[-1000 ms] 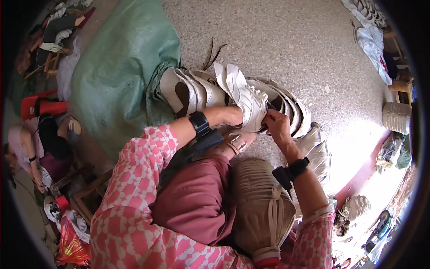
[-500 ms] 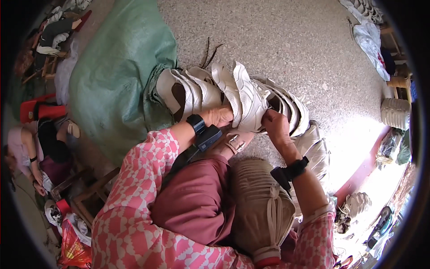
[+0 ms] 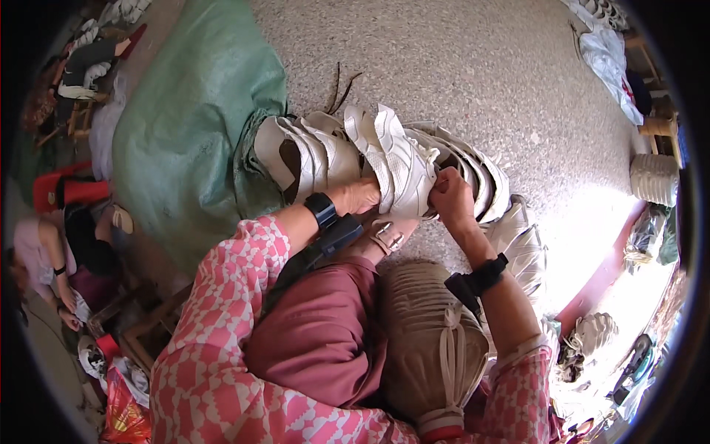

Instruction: The person is sorting shoe components, lacing shoes, and organizing them in a warehouse/workshop setting.

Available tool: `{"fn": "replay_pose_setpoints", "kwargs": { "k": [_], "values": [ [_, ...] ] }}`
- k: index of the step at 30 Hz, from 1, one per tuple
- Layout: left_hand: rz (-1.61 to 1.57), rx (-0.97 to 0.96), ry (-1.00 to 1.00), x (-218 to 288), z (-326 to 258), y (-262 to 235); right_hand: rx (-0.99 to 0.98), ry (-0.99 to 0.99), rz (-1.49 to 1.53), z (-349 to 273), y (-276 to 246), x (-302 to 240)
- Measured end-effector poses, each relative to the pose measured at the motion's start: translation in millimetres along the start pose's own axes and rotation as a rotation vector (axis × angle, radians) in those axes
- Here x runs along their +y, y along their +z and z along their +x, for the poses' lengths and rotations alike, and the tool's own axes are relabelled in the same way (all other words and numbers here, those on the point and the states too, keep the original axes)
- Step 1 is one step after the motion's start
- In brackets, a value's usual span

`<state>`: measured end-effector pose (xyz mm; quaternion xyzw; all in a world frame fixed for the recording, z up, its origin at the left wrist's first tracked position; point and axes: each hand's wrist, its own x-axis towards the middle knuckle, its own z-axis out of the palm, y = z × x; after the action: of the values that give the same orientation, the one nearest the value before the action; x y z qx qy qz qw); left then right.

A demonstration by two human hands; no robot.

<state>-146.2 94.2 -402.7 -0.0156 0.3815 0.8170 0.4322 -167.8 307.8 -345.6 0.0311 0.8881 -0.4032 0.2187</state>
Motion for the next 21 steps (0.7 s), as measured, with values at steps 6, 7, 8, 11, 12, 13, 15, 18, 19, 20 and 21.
{"fn": "replay_pose_setpoints", "kwargs": {
  "k": [6, 7, 8, 11, 12, 13, 15, 18, 19, 20, 21],
  "values": [
    [0.218, 0.684, 0.268, 50.0, 3.2, 83.8, -0.075, -0.004, 0.308, -10.5, -23.5, 0.2],
    [0.219, 0.691, 0.269, 47.5, 3.0, 68.9, -0.089, 0.034, 0.459, -15.4, -29.3, -10.0],
    [0.335, 0.683, 0.152, 45.7, 2.3, 46.0, -0.031, 0.037, 0.411, -19.3, -33.4, -20.3],
    [0.462, 0.649, 0.125, 63.0, -12.9, 55.1, 0.302, -0.445, 0.01, -25.0, -36.2, -20.1],
    [0.403, 0.638, 0.117, 61.4, -14.1, 52.7, 0.321, -0.565, 0.009, -25.3, -38.1, -30.4],
    [0.345, 0.626, 0.109, 60.0, -16.0, 50.3, 0.256, -0.626, 0.05, -30.6, -40.7, -43.0],
    [0.375, 0.636, 0.048, 55.2, -25.8, 45.8, 0.038, -0.689, 0.117, -36.4, -33.9, -61.5],
    [0.238, 0.585, 0.057, 40.6, -28.0, 36.2, -0.289, -0.581, 0.21, -47.4, -9.6, -72.6],
    [0.237, 0.584, 0.058, 36.5, -28.8, 33.1, -0.32, -0.628, 0.036, -47.1, -2.6, -65.8],
    [0.164, 0.566, 0.083, 34.9, -31.9, 34.5, -0.289, -0.682, -0.07, -45.7, -0.7, -63.8],
    [0.091, 0.548, 0.108, 33.7, -34.8, 35.6, -0.258, -0.736, -0.176, -43.5, 0.7, -62.4]
  ]
}}
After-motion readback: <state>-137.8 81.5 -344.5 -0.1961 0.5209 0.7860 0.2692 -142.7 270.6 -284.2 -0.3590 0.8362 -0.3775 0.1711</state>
